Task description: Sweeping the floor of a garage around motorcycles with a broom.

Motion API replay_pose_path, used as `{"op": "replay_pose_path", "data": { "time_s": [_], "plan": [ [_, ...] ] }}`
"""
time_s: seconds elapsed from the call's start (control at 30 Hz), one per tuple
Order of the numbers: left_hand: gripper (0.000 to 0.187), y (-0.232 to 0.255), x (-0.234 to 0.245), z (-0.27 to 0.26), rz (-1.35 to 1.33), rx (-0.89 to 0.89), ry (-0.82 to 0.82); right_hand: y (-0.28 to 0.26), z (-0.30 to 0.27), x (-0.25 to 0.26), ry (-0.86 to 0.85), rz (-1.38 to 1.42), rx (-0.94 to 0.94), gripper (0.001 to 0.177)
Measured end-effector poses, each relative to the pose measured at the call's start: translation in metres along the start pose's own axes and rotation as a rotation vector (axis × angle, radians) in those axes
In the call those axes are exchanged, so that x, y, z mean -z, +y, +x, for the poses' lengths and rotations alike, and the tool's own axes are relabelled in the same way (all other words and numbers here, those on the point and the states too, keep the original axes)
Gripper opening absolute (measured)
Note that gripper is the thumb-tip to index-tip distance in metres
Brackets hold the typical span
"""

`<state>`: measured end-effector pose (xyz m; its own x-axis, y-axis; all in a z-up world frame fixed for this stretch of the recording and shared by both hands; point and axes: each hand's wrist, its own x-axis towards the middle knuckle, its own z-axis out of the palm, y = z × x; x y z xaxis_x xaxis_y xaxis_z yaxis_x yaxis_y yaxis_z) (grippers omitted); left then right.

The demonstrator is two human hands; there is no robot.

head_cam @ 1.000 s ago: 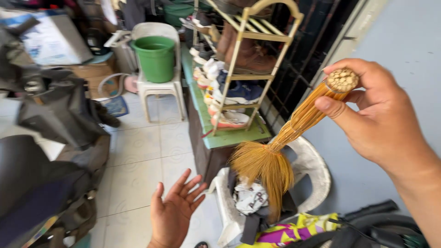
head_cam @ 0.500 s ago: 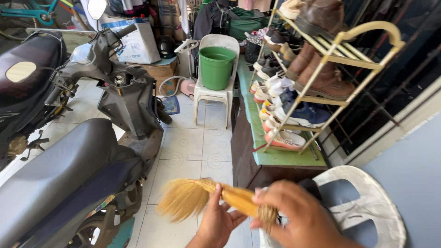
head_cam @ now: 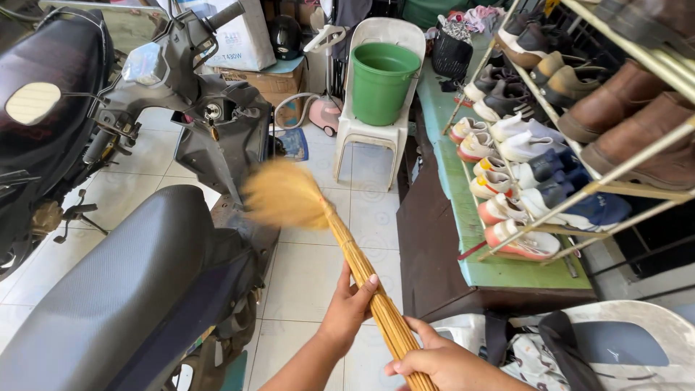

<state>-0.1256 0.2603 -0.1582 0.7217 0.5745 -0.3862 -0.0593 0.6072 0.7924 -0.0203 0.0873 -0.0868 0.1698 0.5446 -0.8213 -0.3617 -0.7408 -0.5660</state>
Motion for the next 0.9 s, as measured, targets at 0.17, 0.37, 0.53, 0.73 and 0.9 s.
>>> {"op": "replay_pose_path", "data": {
  "time_s": [0.17,0.37,0.53,0.73,0.9],
  "plan": [
    [0.077,0.044,0.057,0.031,0.098,0.059,-0.054,-0.015,0.056,0.006,0.083,0.211,0.084,0.065],
    [0.077,0.079,0.122,0.038,-0.140,0.016,0.111,0.019,0.149,0.076,-0.093,0.584,0.011,0.064],
    [0.076,0.092,0.137,0.047,-0.162,0.016,0.262,0.064,0.269,0.153,0.140,0.248,0.060,0.062],
    [0.078,0.107,0.108,0.081,-0.270,0.010,0.352,-0.018,0.294,0.197,0.108,0.171,0.006,0.027],
    [0.081,0.114,0.070,0.121,-0.355,-0.043,0.379,-0.057,0.318,0.227,0.090,0.130,0.011,0.015]
  ]
}}
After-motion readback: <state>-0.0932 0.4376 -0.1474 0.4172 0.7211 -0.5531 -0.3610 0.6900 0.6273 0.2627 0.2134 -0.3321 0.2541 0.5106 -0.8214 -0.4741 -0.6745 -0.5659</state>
